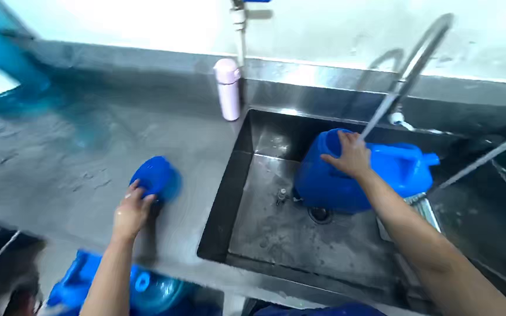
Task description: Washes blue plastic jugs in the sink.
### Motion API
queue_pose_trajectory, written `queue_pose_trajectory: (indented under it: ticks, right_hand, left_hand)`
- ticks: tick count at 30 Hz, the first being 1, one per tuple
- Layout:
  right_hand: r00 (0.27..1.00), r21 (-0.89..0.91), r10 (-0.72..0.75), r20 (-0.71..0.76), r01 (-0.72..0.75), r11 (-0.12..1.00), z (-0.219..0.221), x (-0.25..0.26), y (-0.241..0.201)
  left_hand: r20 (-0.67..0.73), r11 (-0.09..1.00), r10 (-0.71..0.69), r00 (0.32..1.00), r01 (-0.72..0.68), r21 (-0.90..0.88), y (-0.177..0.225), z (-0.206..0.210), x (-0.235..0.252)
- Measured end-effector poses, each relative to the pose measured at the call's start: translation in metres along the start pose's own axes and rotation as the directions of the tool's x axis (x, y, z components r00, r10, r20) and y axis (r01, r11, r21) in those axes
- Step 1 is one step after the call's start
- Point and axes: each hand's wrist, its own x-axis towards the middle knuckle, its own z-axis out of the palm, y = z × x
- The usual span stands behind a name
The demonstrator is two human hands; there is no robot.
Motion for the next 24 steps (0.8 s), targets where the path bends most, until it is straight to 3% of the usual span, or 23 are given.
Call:
queue_pose_trajectory:
  ticks: [1,3,4,5,6,7,9,10,11,13,15,16,19,20,22,23,24]
  right_hand:
    - [1.000,0.006,0.006,-0.031,-0.006,1.000,0.004,-0.008,-0.002]
    - [0.996,0.025,0.016,-0.087,-0.014,1.000,0.014,-0.023,-0.001]
    - [0.994,0.046,0.013,-0.112,-0.008,0.999,0.019,-0.028,0.001]
    - [0.994,0.084,0.012,-0.113,-0.003,0.996,0.018,-0.030,0.003]
    - [0.995,0.135,-0.001,-0.095,0.014,0.991,0.012,-0.030,0.005]
    - [0.998,0.167,-0.024,-0.063,0.034,0.985,0.001,-0.029,0.010]
    - [0.999,0.089,-0.039,0.005,0.038,0.995,-0.030,-0.022,0.034]
    - [0.999,-0.018,-0.017,0.032,0.018,1.000,-0.043,-0.016,0.054]
    - [0.998,-0.136,0.030,0.060,-0.021,0.991,-0.049,-0.009,0.077]
    - [0.980,-0.293,0.167,0.110,-0.129,0.947,-0.050,0.001,0.106]
    - [0.949,-0.378,0.257,0.180,-0.175,0.909,-0.049,0.011,0.106]
    - [0.932,-0.399,0.284,0.225,-0.178,0.900,-0.051,0.014,0.101]
    - [0.914,-0.384,0.268,0.304,-0.140,0.913,-0.059,0.013,0.099]
    - [0.931,-0.311,0.212,0.298,-0.116,0.943,-0.058,0.012,0.102]
    - [0.987,0.080,-0.013,0.157,0.001,0.997,-0.057,0.009,0.094]
    - [0.996,0.312,-0.083,0.034,0.068,0.948,-0.058,0.012,0.076]
    - [0.999,0.553,-0.045,-0.002,0.038,0.832,-0.057,0.014,0.047]
  left_hand:
    - [-0.077,0.946,-0.142,0.987,0.112,-0.303,0.012,-0.006,0.003]
    - [0.019,0.556,-0.376,0.927,0.242,-0.795,0.020,-0.022,0.024]
    - [0.115,0.360,-0.404,0.908,0.273,-0.892,0.017,-0.031,0.036]
    - [0.159,0.291,-0.407,0.900,0.293,-0.911,0.012,-0.036,0.047]
    - [0.144,0.377,-0.388,0.910,0.299,-0.877,0.007,-0.039,0.057]
    - [0.071,0.571,-0.351,0.934,0.274,-0.774,0.002,-0.040,0.065]
    - [-0.047,0.935,-0.165,0.985,0.141,-0.325,-0.005,-0.038,0.071]
    - [-0.041,0.997,-0.050,0.998,0.047,-0.066,-0.011,-0.034,0.071]
    - [-0.033,0.992,0.025,0.999,-0.021,0.124,-0.020,-0.027,0.069]
    - [-0.174,0.956,0.075,0.982,-0.021,0.291,-0.040,-0.005,0.058]
    - [-0.378,0.953,0.032,0.925,0.086,0.291,-0.036,0.010,0.042]
    - [-0.413,0.954,-0.005,0.911,0.128,0.271,-0.028,0.014,0.034]
    - [-0.340,0.956,-0.095,0.936,0.181,0.233,-0.005,0.027,0.003]
    - [-0.300,0.951,-0.143,0.943,0.215,0.220,0.007,0.031,-0.007]
    - [-0.239,0.933,-0.229,0.944,0.283,0.221,0.040,0.048,-0.024]
    - [-0.221,0.925,-0.244,0.944,0.295,0.240,0.058,0.062,-0.031]
    - [-0.203,0.916,-0.256,0.945,0.304,0.262,0.074,0.076,-0.038]
